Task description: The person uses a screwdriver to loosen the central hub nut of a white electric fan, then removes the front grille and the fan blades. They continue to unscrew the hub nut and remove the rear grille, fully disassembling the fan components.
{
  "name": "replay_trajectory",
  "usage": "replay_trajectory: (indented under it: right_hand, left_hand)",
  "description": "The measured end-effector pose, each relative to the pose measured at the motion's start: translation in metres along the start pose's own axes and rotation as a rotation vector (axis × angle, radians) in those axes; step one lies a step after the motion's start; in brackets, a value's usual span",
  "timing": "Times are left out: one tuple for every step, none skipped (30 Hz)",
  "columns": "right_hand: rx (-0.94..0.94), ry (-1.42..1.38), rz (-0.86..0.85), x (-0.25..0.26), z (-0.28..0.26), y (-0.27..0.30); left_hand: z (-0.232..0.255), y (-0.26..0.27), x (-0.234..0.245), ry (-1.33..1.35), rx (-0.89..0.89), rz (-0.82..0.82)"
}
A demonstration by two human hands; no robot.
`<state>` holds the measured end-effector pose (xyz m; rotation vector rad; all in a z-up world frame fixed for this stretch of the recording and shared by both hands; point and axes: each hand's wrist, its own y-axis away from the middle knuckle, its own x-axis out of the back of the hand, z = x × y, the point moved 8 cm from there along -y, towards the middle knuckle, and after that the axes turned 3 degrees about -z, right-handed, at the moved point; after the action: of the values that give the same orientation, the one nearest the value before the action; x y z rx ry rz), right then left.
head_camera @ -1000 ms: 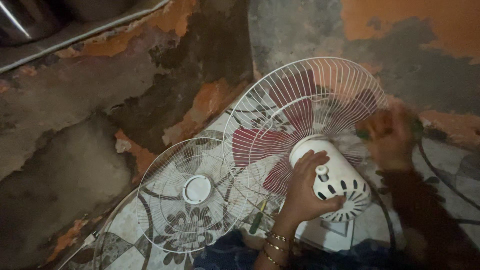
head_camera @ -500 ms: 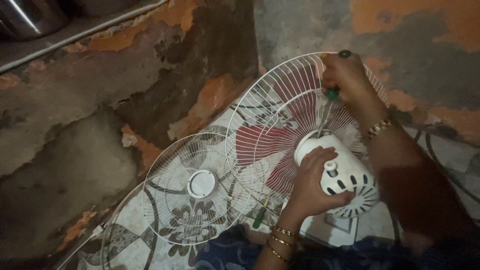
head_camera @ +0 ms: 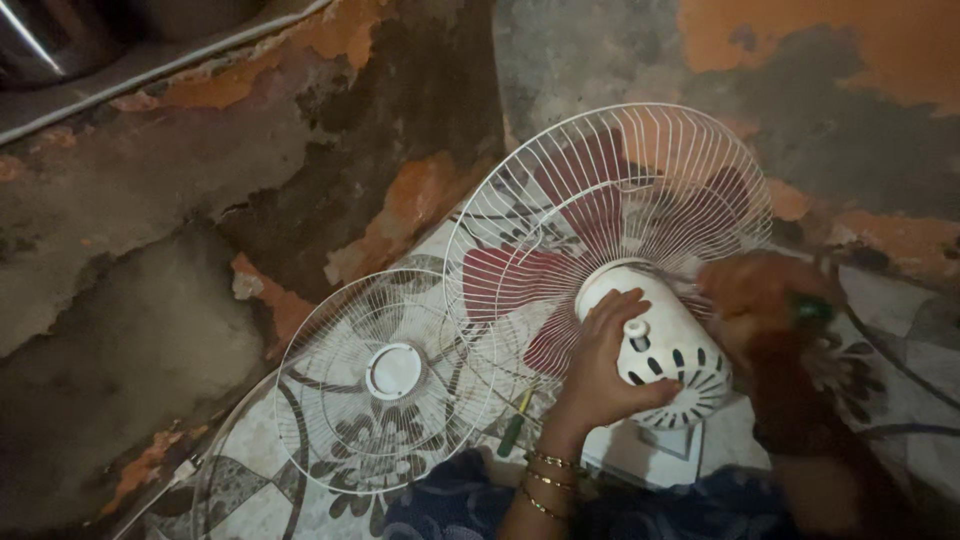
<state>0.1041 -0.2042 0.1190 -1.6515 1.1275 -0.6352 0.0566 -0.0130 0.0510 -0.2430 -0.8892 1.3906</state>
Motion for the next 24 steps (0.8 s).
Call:
replay_trajectory:
  right_hand:
    - [-0.006,0.06,-0.002,-0.009,0.003,-0.003]
    - [-0.007,0.118,-0.008,-0.016,0.008,-0.008]
    - [-0.009,0.177,-0.013,-0.02,0.01,-0.013]
    - [0.02,0.091,-0.08,-0.029,0.008,-0.013]
    - [0.048,0.005,-0.147,-0.036,0.006,-0.012]
    - [0.072,-0.084,-0.215,-0.041,0.005,-0.01]
    - [0.064,-0.063,-0.199,-0.039,0.007,-0.007]
    - [0.054,-0.039,-0.182,-0.036,0.007,-0.004]
    - [0.044,-0.015,-0.166,-0.033,0.008,-0.002]
    - [0.039,-0.021,-0.2,-0.034,0.009,0.001]
    - [0.035,-0.026,-0.234,-0.033,0.012,0.003]
    - [0.03,-0.032,-0.269,-0.033,0.015,0.005]
    - [0.023,-0.059,-0.254,-0.029,0.019,0.004]
    - [0.016,-0.09,-0.24,-0.027,0.026,0.001]
    - [0.009,-0.12,-0.225,-0.024,0.031,-0.002]
    - [-0.057,-0.129,-0.192,-0.02,0.04,-0.007]
    - [-0.124,-0.138,-0.158,-0.016,0.05,-0.014]
    - [-0.187,-0.144,-0.119,-0.013,0.059,-0.021]
    - [-0.25,-0.151,-0.078,-0.01,0.067,-0.029]
    - [-0.311,-0.153,-0.032,-0.008,0.074,-0.036]
    - [-0.372,-0.155,0.015,-0.007,0.08,-0.044]
    - [-0.404,-0.122,0.108,-0.004,0.087,-0.054]
    - [-0.434,-0.09,0.202,-0.003,0.096,-0.064]
    - [-0.55,-0.128,0.244,-0.007,0.111,-0.076]
  left_hand:
    - [0.002,0.0,0.002,-0.006,-0.017,0.003]
    - [0.001,-0.003,0.002,0.003,-0.003,-0.013]
    - [0.0,-0.004,0.002,0.011,0.011,-0.028]
    - [0.0,-0.003,0.002,0.02,0.031,-0.046]
    - [0.001,-0.002,0.002,0.022,0.028,-0.046]
    - [0.0,-0.001,0.003,0.025,0.028,-0.046]
    - [-0.001,-0.001,0.004,0.028,0.029,-0.045]
    - [-0.002,-0.001,0.004,0.034,0.037,-0.05]
    - [-0.003,-0.001,0.004,0.04,0.045,-0.054]
    - [-0.004,-0.001,0.003,0.048,0.053,-0.06]
    - [-0.003,-0.001,0.003,0.043,0.044,-0.049]
    - [-0.003,-0.001,0.004,0.038,0.034,-0.036]
    - [-0.002,-0.001,0.005,0.033,0.025,-0.024]
    - [-0.003,-0.001,0.005,0.037,0.028,-0.025]
    - [-0.003,-0.001,0.005,0.04,0.03,-0.026]
    - [-0.003,-0.001,0.006,0.043,0.032,-0.028]
    - [-0.004,-0.001,0.006,0.045,0.032,-0.024]
    - [-0.003,-0.001,0.006,0.046,0.028,-0.025]
    - [-0.003,-0.002,0.006,0.048,0.025,-0.027]
    - [-0.002,-0.002,0.006,0.038,0.022,-0.017]
    - [-0.002,-0.001,0.007,0.028,0.018,-0.008]
    - [-0.001,-0.001,0.009,0.019,0.009,0.003]
    - [-0.002,0.0,0.01,0.028,0.016,-0.004]
    - [-0.001,-0.002,0.011,0.038,0.017,-0.003]
